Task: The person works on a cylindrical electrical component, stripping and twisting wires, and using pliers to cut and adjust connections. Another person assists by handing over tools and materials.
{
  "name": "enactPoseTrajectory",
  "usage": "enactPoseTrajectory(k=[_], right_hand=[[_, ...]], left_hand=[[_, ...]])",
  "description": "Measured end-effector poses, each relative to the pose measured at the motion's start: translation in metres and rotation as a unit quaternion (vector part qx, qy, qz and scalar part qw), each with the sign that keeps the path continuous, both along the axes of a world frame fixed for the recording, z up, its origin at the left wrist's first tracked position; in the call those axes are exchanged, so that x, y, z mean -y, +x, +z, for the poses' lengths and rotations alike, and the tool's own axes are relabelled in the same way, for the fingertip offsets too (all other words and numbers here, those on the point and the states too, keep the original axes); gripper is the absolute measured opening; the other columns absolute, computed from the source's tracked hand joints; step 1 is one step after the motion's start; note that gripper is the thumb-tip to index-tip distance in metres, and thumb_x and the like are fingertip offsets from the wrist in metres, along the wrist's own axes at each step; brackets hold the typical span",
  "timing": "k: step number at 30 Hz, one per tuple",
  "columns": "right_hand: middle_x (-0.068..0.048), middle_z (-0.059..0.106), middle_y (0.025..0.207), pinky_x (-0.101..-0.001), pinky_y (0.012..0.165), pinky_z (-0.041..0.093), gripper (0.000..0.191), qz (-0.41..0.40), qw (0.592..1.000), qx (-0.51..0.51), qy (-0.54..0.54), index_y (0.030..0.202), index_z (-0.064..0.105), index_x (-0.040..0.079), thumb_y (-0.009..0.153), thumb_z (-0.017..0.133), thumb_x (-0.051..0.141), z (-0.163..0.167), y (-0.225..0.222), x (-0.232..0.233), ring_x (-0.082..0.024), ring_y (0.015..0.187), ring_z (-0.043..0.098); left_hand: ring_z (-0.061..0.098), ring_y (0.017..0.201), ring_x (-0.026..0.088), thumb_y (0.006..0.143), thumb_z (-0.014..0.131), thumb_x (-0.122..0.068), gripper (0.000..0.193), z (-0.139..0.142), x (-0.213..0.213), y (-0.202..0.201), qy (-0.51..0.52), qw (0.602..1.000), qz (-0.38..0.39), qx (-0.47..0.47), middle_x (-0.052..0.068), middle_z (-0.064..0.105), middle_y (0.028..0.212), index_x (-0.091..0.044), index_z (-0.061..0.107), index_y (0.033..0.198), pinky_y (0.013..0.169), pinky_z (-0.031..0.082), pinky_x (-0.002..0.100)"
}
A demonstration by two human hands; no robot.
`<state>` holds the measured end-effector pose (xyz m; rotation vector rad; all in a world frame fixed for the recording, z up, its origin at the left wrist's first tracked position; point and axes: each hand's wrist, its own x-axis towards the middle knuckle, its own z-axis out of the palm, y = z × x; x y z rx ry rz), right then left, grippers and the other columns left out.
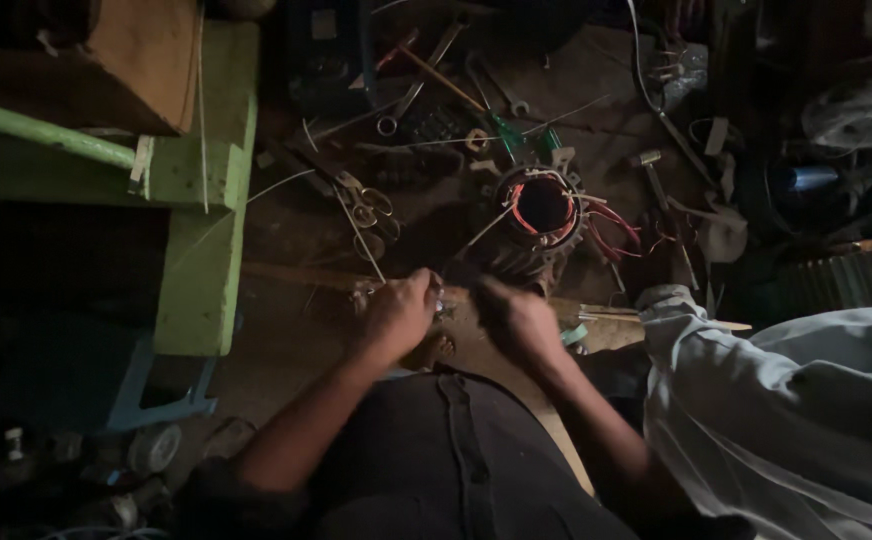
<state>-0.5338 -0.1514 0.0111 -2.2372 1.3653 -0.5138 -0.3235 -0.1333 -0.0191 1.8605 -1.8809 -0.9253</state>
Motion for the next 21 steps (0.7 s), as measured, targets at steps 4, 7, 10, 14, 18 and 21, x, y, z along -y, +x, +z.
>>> enactPoseTrajectory(k=[4, 7, 10, 14, 18, 21], right_hand=[[-0.013, 0.073, 0.085, -0.0459, 0.052, 0.054, 0.044, -0.081, 0.995, -0.038, -0.04, 0.14, 0.056, 0.015, 0.097, 0.062, 0.017, 0.018, 0.002, -0.003, -0.034, 0.062, 0.069], [-0.014, 0.074, 0.09, -0.0413, 0.047, 0.056, 0.058, 0.066, 0.986, -0.119, -0.094, 0.15, 0.052, 0.02, 0.093, 0.061, 0.014, 0.017, 0.012, -0.003, -0.027, 0.058, 0.07], [-0.008, 0.075, 0.091, -0.0411, 0.046, 0.054, 0.049, -0.036, 0.989, -0.138, -0.044, 0.15, 0.053, 0.028, 0.103, 0.055, 0.014, 0.01, 0.017, 0.001, -0.025, 0.058, 0.068], [-0.013, 0.073, 0.084, -0.043, 0.05, 0.055, 0.053, 0.012, 0.994, -0.11, -0.011, 0.149, 0.054, 0.026, 0.096, 0.059, 0.02, 0.003, 0.017, 0.003, -0.03, 0.059, 0.068], [-0.014, 0.073, 0.083, -0.0453, 0.055, 0.055, 0.048, -0.029, 0.993, -0.117, -0.006, 0.144, 0.057, 0.024, 0.096, 0.059, 0.022, 0.001, 0.015, 0.003, -0.033, 0.063, 0.07], [-0.016, 0.075, 0.087, -0.0461, 0.056, 0.056, 0.045, 0.006, 0.997, -0.075, -0.029, 0.139, 0.061, 0.023, 0.094, 0.061, 0.023, -0.009, 0.012, 0.001, -0.034, 0.064, 0.071]], left_hand=[[0.076, 0.075, 0.022, 0.099, 0.058, -0.012, 0.011, 0.002, 0.006, 0.002, 0.102, 0.879, 0.157, -0.438, 0.016, 0.075, 0.087, -0.007, 0.062, 0.108, 0.061, 0.062, 0.035], [0.073, 0.067, 0.023, 0.101, 0.059, -0.014, 0.012, 0.009, 0.002, 0.006, -0.155, 0.963, 0.099, -0.196, 0.015, 0.073, 0.076, -0.006, 0.061, 0.109, 0.052, 0.057, 0.038], [0.071, 0.053, 0.024, 0.099, 0.062, -0.018, 0.016, 0.019, -0.005, 0.018, -0.153, 0.987, 0.009, 0.054, 0.011, 0.071, 0.063, -0.008, 0.062, 0.112, 0.043, 0.052, 0.041], [0.069, 0.048, 0.025, 0.099, 0.06, -0.013, 0.015, 0.023, -0.005, 0.024, -0.172, 0.982, -0.009, 0.074, 0.012, 0.068, 0.059, -0.006, 0.062, 0.112, 0.04, 0.051, 0.04], [0.07, 0.051, 0.027, 0.098, 0.06, -0.009, 0.016, 0.02, -0.003, 0.021, -0.199, 0.977, -0.018, 0.069, 0.014, 0.068, 0.062, -0.005, 0.062, 0.113, 0.041, 0.051, 0.042], [0.07, 0.05, 0.028, 0.096, 0.058, -0.007, 0.024, 0.019, -0.003, 0.02, -0.188, 0.979, -0.019, 0.072, 0.017, 0.068, 0.063, -0.001, 0.061, 0.119, 0.039, 0.053, 0.04]])
